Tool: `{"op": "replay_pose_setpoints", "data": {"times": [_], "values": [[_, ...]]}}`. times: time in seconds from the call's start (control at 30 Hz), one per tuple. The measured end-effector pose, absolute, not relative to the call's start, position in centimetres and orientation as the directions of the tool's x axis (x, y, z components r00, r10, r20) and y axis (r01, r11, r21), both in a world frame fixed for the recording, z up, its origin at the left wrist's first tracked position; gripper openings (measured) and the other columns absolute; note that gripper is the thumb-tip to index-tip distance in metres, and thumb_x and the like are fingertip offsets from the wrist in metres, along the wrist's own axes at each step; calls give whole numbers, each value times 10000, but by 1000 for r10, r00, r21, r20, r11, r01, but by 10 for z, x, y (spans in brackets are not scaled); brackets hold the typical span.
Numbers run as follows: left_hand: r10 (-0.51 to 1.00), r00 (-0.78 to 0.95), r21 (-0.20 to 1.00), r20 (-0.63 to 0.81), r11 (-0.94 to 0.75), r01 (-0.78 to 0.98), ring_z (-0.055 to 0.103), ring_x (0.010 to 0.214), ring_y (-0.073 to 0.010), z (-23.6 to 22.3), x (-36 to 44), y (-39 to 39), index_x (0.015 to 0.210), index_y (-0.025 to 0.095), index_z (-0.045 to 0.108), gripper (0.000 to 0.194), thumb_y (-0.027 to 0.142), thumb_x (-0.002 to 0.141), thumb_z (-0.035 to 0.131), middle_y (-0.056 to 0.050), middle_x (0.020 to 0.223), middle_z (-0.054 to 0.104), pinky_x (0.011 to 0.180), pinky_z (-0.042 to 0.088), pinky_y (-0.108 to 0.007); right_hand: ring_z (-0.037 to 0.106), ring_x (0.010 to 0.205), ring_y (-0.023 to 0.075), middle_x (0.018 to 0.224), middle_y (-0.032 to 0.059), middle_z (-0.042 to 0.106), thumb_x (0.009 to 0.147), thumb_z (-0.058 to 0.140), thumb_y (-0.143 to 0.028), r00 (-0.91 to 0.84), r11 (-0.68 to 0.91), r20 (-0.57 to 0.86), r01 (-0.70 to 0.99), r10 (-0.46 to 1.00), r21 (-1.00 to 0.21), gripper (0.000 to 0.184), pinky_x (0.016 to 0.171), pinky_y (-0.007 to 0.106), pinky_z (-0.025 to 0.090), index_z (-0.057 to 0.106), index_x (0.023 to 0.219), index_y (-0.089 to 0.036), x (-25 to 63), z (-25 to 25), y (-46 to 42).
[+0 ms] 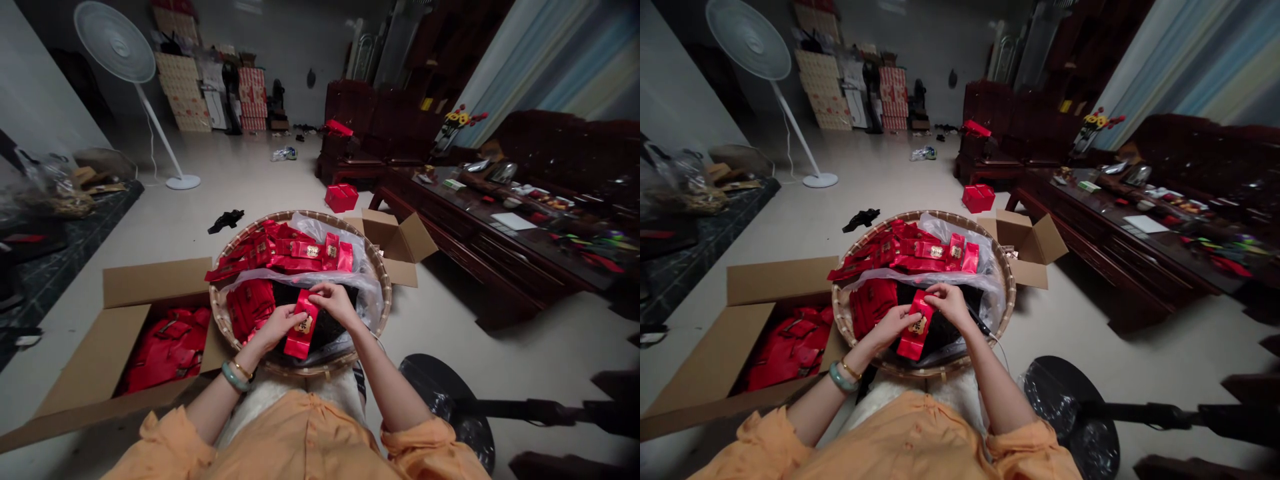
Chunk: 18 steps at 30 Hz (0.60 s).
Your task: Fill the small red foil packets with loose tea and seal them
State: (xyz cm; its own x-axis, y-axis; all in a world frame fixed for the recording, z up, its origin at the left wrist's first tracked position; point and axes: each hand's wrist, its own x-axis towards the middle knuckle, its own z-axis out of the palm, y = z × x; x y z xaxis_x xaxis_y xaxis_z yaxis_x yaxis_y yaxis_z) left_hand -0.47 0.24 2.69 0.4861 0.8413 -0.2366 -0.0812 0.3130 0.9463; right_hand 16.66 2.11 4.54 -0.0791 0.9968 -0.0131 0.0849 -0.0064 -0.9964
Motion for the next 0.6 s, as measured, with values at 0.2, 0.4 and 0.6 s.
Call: {"op": "replay_pose_setpoints", "data": {"times": [0.2,0.4,0.6], "values": [[823,489,952,-288,302,52,570,598,-127,30,0,-2,811,98,641,401,432,610,738,-6,677,646,576,409,-229,501,518,107,578,-6,622,725,639,-438,-151,187,127,520,980,-833,281,497,213,314,677,661,-167,162,48,20],[816,496,945,-296,327,25,522,559,-111,27,2,-5,772,84,644,465,525,631,690,-2,619,618,565,376,-224,373,452,65,457,-45,479,747,628,-473,-127,201,157,667,979,-717,406,458,210,226,570,513,-147,157,39,23],[806,495,899,-323,426,-107,583,568,-138,18,2,-10,770,94,610,469,557,702,623,-33,655,635,560,427,-241,359,458,64,453,-52,454,743,631,-481,-124,187,140,661,982,-726,418,463,206,225,544,504,-149,157,30,24]]}}
